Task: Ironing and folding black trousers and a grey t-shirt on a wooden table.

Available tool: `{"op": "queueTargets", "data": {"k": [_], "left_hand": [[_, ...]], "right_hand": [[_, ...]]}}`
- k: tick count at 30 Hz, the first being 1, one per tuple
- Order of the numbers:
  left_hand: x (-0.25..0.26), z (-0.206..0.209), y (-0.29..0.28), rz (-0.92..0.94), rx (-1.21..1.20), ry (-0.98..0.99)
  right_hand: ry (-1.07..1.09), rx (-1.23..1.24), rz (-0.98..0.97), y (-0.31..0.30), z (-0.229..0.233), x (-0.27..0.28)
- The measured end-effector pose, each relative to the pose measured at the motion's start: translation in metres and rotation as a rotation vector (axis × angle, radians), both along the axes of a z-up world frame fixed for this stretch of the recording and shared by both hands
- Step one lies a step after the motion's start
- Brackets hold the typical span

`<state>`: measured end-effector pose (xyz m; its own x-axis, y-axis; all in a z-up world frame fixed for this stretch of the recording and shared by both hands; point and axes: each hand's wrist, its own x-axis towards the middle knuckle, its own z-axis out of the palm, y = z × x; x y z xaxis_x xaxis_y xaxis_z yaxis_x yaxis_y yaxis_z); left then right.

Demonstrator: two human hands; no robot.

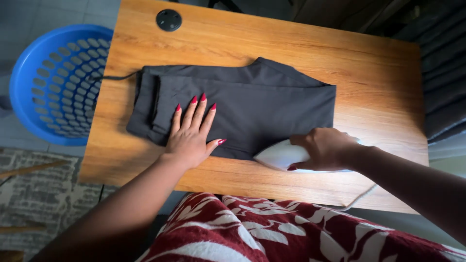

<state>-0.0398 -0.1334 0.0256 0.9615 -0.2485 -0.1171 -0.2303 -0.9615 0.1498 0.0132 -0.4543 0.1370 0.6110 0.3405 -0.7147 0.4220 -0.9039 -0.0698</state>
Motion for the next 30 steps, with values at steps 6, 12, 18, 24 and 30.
{"op": "queueTargets", "data": {"k": [6,12,18,24,30], "left_hand": [[-0.007,0.004,0.002,0.046,-0.01,-0.016],[-0.013,0.008,0.018,0.006,0.05,-0.038],[-0.006,0.01,0.021,-0.028,0.072,-0.04],[-0.008,0.021,0.029,0.011,0.019,-0.021],[-0.013,0.026,0.072,0.016,0.165,0.032]], "right_hand": [[-0.108,0.034,-0.06,0.008,0.001,0.005],[-0.015,0.02,0.223,0.016,-0.006,-0.002],[-0.06,0.123,0.29,0.031,0.003,0.0],[-0.125,0.197,0.204,0.035,-0.007,0.0],[0.042,0.103,0.343,0.039,-0.004,-0.003]]}}
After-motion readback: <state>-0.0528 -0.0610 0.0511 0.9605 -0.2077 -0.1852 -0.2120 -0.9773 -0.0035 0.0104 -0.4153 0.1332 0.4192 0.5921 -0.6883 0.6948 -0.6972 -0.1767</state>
